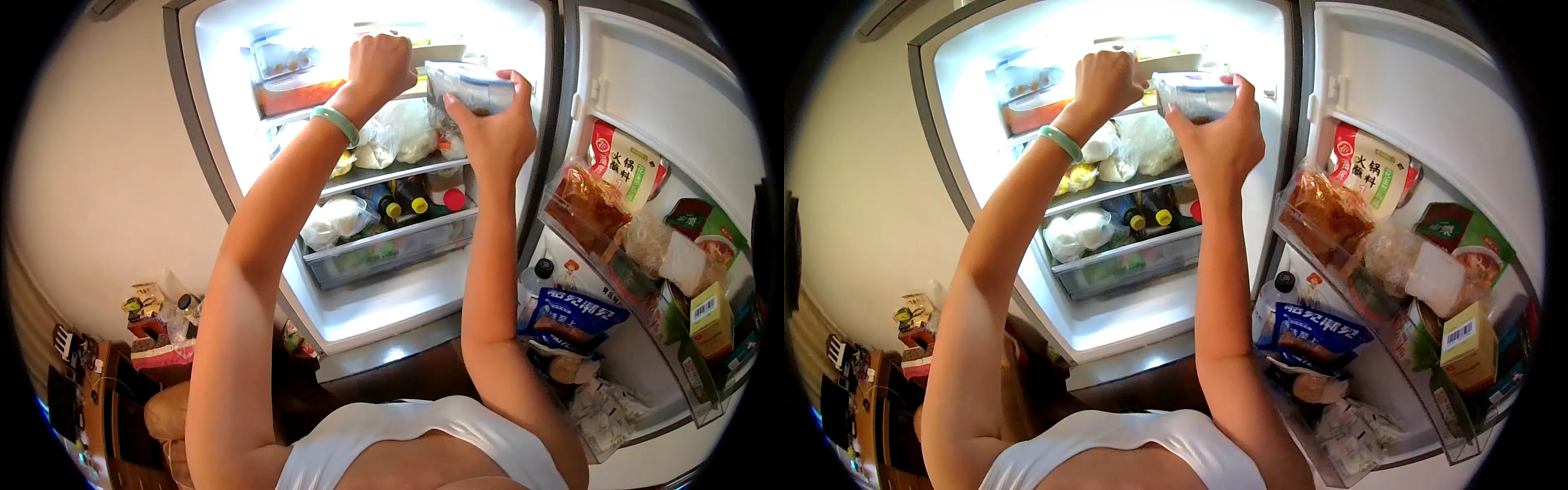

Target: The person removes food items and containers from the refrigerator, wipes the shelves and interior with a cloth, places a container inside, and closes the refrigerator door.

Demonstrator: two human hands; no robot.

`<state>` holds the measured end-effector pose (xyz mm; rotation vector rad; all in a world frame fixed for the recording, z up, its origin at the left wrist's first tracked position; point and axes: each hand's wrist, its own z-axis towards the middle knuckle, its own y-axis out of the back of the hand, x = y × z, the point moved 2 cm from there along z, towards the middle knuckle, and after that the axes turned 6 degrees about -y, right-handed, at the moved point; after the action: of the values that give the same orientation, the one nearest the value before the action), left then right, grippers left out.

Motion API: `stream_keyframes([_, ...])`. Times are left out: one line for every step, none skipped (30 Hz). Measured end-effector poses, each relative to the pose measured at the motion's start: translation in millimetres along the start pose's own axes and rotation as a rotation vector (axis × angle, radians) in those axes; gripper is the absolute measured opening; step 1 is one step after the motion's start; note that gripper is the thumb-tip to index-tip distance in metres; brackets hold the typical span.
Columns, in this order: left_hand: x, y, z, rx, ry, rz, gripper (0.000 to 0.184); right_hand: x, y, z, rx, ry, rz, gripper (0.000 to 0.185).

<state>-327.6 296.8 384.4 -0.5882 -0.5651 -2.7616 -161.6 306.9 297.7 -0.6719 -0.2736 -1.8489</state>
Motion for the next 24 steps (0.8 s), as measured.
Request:
stream_keyframes([0.7,-1.1,0.4,0.002,0.000,0.000,0.014,0.4,-4.3,4.5,-0.006,0.014,0.001,0.068])
stream_keyframes([0.4,1.9,2.6,0.011,0.011,-0.020,0.014,1.8,-7.8,8.0,-0.012,0.019,-0.013,0.069])
stream_keyframes([0.6,3.6,4.5,0.019,0.021,-0.039,0.015,2.6,-9.6,10.9,-0.012,0.021,-0.012,0.069])
stream_keyframes([1.4,2.2,5.4,0.017,0.022,-0.038,0.015,2.4,-10.3,13.9,-0.011,0.011,-0.004,0.069])
stream_keyframes([2.0,1.2,6.7,0.005,0.024,-0.046,0.015,1.9,-10.1,17.2,-0.009,0.002,0.005,0.070])
stream_keyframes([2.1,0.0,7.8,-0.006,0.025,-0.055,0.015,1.2,-8.9,20.3,0.000,0.008,-0.025,0.070])
stream_keyframes([1.5,-1.7,8.7,-0.008,0.024,-0.055,0.015,2.8,-6.4,21.2,-0.002,0.010,-0.025,0.070])
stream_keyframes([-0.4,-2.8,9.8,0.040,0.043,-0.053,0.018,4.7,-2.9,21.4,0.004,0.000,-0.099,0.070])
stream_keyframes([-2.4,-3.5,11.2,0.086,0.061,-0.050,0.022,5.5,-0.4,21.5,0.010,-0.010,-0.172,0.071])
stream_keyframes([-4.2,-3.3,12.1,0.083,0.060,-0.049,0.022,5.3,1.0,21.9,0.007,-0.007,-0.171,0.071])
stream_keyframes([-7.6,-2.7,10.9,0.043,0.034,-0.044,0.022,3.6,2.9,20.7,0.012,-0.029,-0.180,0.070])
stream_keyframes([-10.3,-1.5,9.6,0.002,0.009,-0.038,0.021,2.2,4.3,19.8,0.016,-0.050,-0.189,0.070])
stream_keyframes([-11.4,-0.6,8.6,0.002,0.010,-0.038,0.021,1.3,4.7,19.2,0.017,-0.049,-0.189,0.070])
stream_keyframes([-12.7,1.1,7.5,0.007,0.005,-0.048,0.021,-0.1,4.7,18.4,0.022,-0.054,-0.193,0.068])
stream_keyframes([-14.1,2.5,6.7,0.011,0.000,-0.058,0.021,-1.3,4.8,17.6,0.026,-0.058,-0.196,0.067])
stream_keyframes([-15.1,2.3,6.2,0.008,0.004,-0.055,0.021,-1.5,4.9,16.8,0.027,-0.053,-0.194,0.067])
stream_keyframes([-16.8,1.7,5.5,-0.008,-0.013,-0.062,0.020,-1.3,4.4,15.6,0.035,-0.049,-0.191,0.066])
stream_keyframes([-18.4,1.5,4.8,-0.023,-0.028,-0.065,0.019,-1.0,3.3,14.0,0.044,-0.043,-0.185,0.065])
stream_keyframes([-21.0,0.7,4.7,-0.012,-0.002,-0.076,0.020,-1.1,1.3,12.3,0.047,-0.031,-0.175,0.065])
stream_keyframes([-24.4,2.0,3.5,-0.030,-0.019,-0.059,0.021,-2.7,-0.4,10.6,0.034,-0.029,-0.171,0.065])
stream_keyframes([-27.9,5.8,1.9,-0.047,-0.034,-0.042,0.022,-4.7,-1.6,8.7,0.022,-0.025,-0.167,0.065])
stream_keyframes([-29.9,8.9,1.7,-0.017,-0.022,-0.060,0.023,-6.1,-2.5,7.1,0.012,-0.001,-0.152,0.065])
stream_keyframes([-32.1,13.2,1.0,0.016,-0.011,-0.081,0.025,-4.3,-1.6,5.5,0.037,-0.026,-0.138,0.065])
stream_keyframes([-33.6,16.8,0.4,0.032,-0.007,-0.072,0.024,-4.8,-1.1,3.4,0.029,-0.003,-0.128,0.065])
